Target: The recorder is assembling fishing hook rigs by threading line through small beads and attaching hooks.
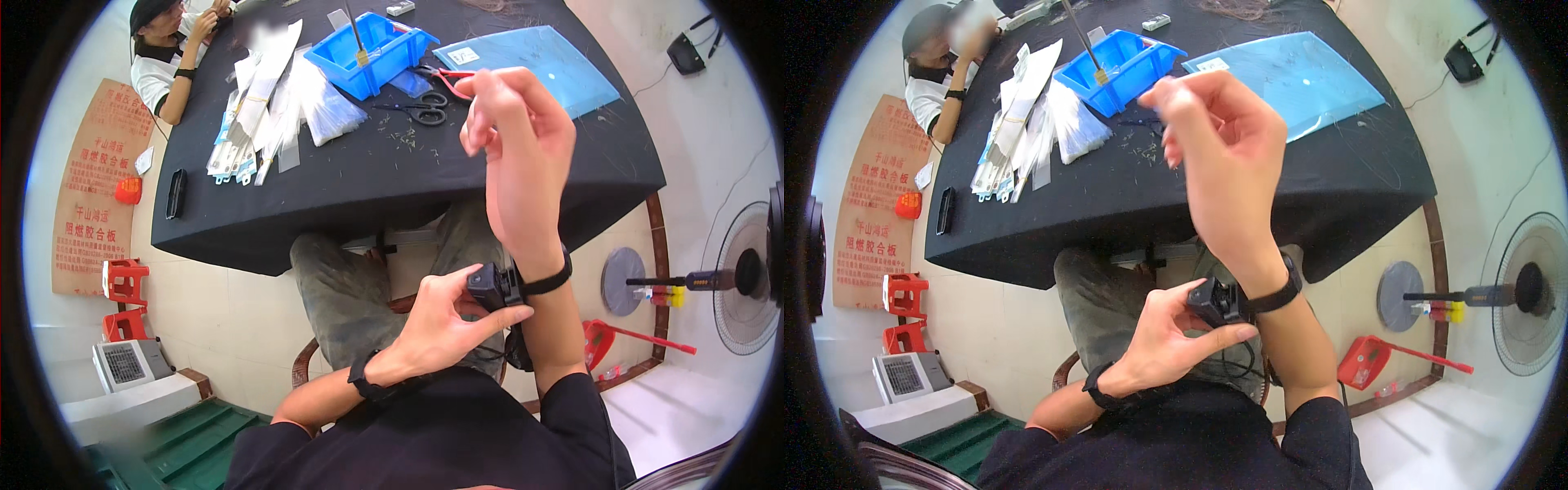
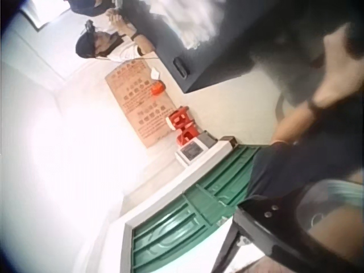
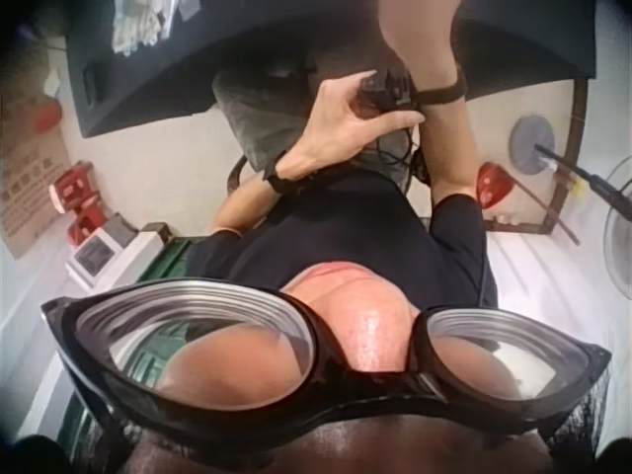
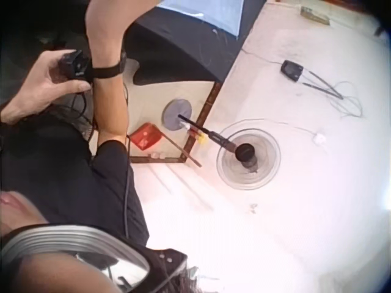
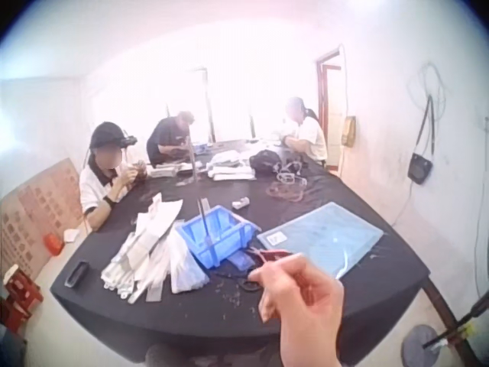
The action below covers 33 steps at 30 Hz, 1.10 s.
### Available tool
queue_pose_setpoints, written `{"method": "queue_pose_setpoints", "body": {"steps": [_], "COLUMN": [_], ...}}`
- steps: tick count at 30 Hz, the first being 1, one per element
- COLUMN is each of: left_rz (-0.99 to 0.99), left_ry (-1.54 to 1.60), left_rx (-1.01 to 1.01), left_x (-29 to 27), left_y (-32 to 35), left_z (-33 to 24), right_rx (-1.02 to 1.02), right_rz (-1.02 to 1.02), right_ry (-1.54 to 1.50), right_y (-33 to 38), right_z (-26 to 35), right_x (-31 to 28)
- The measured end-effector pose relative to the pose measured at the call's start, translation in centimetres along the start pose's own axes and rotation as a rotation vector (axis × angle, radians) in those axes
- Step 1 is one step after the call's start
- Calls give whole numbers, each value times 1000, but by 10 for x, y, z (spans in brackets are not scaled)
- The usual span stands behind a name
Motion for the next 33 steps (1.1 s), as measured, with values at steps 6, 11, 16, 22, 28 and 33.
{"method": "queue_pose_setpoints", "body": {"steps": [6,11,16,22,28,33], "left_rz": [206,-99,-144,-90,-55,-33], "left_ry": [-243,-181,-12,206,273,447], "left_rx": [125,209,458,651,748,951], "left_x": [-48,-97,-135,-158,-178,-228], "left_y": [-11,-29,-72,-112,-152,-166], "left_z": [-36,-69,-105,-154,-191,-212], "right_rx": [-264,-43,418,-260,161,278], "right_rz": [525,493,58,515,230,7], "right_ry": [288,277,137,113,-132,-141], "right_y": [31,46,45,-58,-174,-212], "right_z": [60,73,101,46,-29,-88], "right_x": [33,42,78,26,-25,-54]}}
Point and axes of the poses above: each hand's wrist, its own y-axis away from the middle knuckle, its own x-axis out of the palm, z = x × y, the point moved 3 cm from there along -y, towards the middle knuckle, and after that the axes turned 1 degree about -y, right-handed, at the moved point
